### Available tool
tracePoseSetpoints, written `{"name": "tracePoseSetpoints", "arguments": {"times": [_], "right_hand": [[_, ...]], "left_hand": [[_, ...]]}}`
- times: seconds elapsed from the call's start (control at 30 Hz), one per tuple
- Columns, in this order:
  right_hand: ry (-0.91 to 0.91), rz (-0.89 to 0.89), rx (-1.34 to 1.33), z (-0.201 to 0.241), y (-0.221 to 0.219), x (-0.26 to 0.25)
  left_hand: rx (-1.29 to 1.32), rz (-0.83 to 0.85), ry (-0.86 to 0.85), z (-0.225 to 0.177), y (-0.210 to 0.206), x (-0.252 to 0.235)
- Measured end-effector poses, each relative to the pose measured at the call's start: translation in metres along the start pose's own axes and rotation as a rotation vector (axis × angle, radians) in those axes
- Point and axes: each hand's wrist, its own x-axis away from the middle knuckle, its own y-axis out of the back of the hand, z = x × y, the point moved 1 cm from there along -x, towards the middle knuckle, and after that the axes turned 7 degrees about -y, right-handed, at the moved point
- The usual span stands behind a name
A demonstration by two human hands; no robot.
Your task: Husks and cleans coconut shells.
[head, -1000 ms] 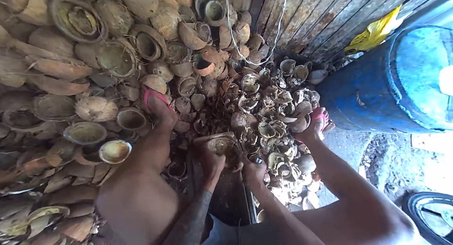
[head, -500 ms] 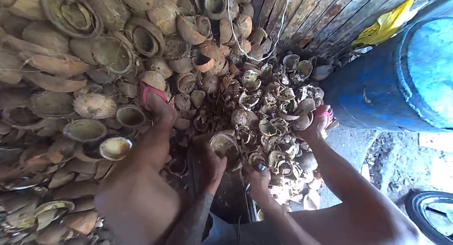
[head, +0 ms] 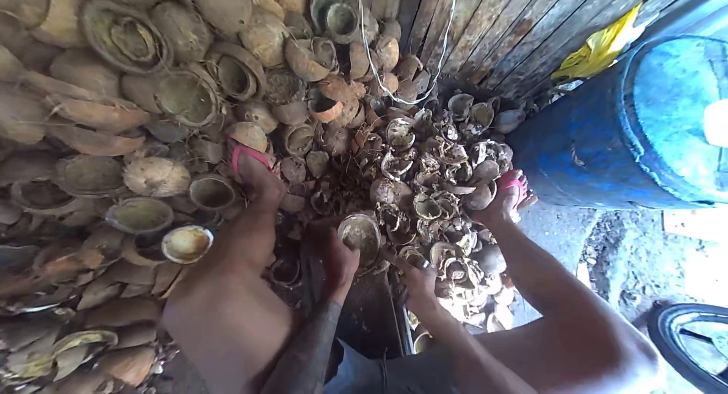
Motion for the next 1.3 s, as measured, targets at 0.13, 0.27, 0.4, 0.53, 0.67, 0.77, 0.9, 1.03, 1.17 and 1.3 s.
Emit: {"name": "tracePoseSetpoints", "arguments": {"times": [0.13,0.27,0.4,0.53,0.67,0.77,0.9,1.03,1.17,1.3], "right_hand": [[0.169,0.177,0.416,0.048,-0.002,-0.05],[0.353,0.4,0.859,0.105,-0.023,-0.09],[0.599,0.401,1.079,0.091,-0.014,-0.032],[0.583,0.141,0.64,0.012,-0.003,0.024],[0.528,-0.051,0.128,-0.024,-0.005,0.029],[0.5,-0.12,0.128,-0.011,-0.022,-0.005],[0.595,0.076,0.144,-0.005,-0.014,-0.101],[0.699,0.157,0.164,0.005,-0.017,-0.101],[0.839,0.228,0.637,-0.001,-0.015,-0.023],[0.776,0.051,0.444,-0.031,-0.018,0.025]], "left_hand": [[0.019,0.004,0.023,0.004,-0.008,-0.013],[0.006,-0.05,-0.01,0.003,-0.011,-0.006],[-0.004,-0.005,0.023,0.001,-0.011,-0.003],[0.023,0.026,0.058,0.001,-0.007,0.012],[0.071,0.006,0.066,0.004,-0.014,0.022],[0.059,0.033,0.082,0.009,-0.016,0.003],[0.071,0.032,0.096,0.004,-0.013,-0.006],[0.048,0.015,0.09,0.004,-0.009,-0.004],[0.058,-0.027,0.043,0.006,-0.015,-0.001],[0.032,0.004,0.058,0.002,-0.01,0.004]]}}
